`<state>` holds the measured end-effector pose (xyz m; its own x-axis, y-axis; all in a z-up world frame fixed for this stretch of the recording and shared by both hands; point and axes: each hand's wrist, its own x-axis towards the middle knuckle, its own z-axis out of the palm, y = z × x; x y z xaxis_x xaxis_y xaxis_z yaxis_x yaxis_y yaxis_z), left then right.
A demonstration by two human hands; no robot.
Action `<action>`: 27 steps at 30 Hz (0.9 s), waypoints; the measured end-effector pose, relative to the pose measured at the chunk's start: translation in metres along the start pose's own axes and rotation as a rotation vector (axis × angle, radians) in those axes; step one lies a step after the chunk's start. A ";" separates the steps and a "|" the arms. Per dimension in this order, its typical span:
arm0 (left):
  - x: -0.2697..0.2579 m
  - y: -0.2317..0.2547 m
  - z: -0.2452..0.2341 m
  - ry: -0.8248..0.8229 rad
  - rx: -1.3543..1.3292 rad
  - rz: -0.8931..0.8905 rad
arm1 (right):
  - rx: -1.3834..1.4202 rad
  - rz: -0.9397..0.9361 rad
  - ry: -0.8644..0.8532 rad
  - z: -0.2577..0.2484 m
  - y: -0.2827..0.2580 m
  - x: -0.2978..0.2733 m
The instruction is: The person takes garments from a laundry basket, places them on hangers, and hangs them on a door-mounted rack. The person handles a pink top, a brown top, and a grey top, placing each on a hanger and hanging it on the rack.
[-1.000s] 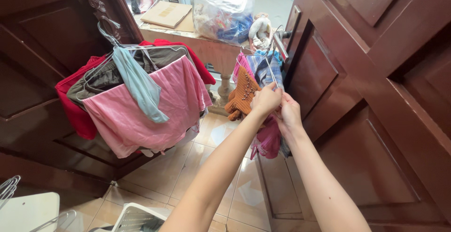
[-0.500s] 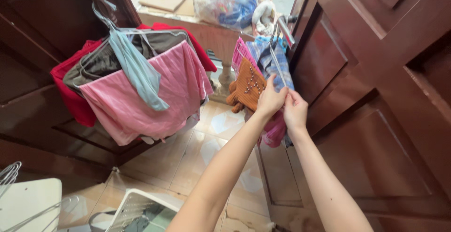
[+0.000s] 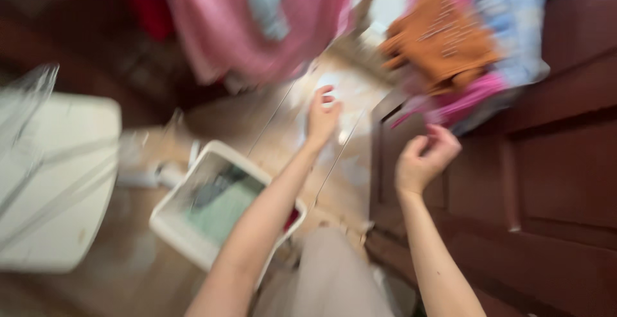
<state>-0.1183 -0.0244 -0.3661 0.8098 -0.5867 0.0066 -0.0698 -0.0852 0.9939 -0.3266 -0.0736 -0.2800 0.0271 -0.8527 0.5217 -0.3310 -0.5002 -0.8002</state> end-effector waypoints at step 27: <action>-0.220 -0.381 -0.390 -0.011 0.990 -0.935 | -0.321 0.195 -1.851 0.303 0.142 -0.571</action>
<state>-0.0429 0.4512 -0.7030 0.7804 0.0025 -0.6253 0.1092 -0.9852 0.1324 -0.1031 0.2963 -0.7806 0.7445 -0.0613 -0.6648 -0.5877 -0.5326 -0.6090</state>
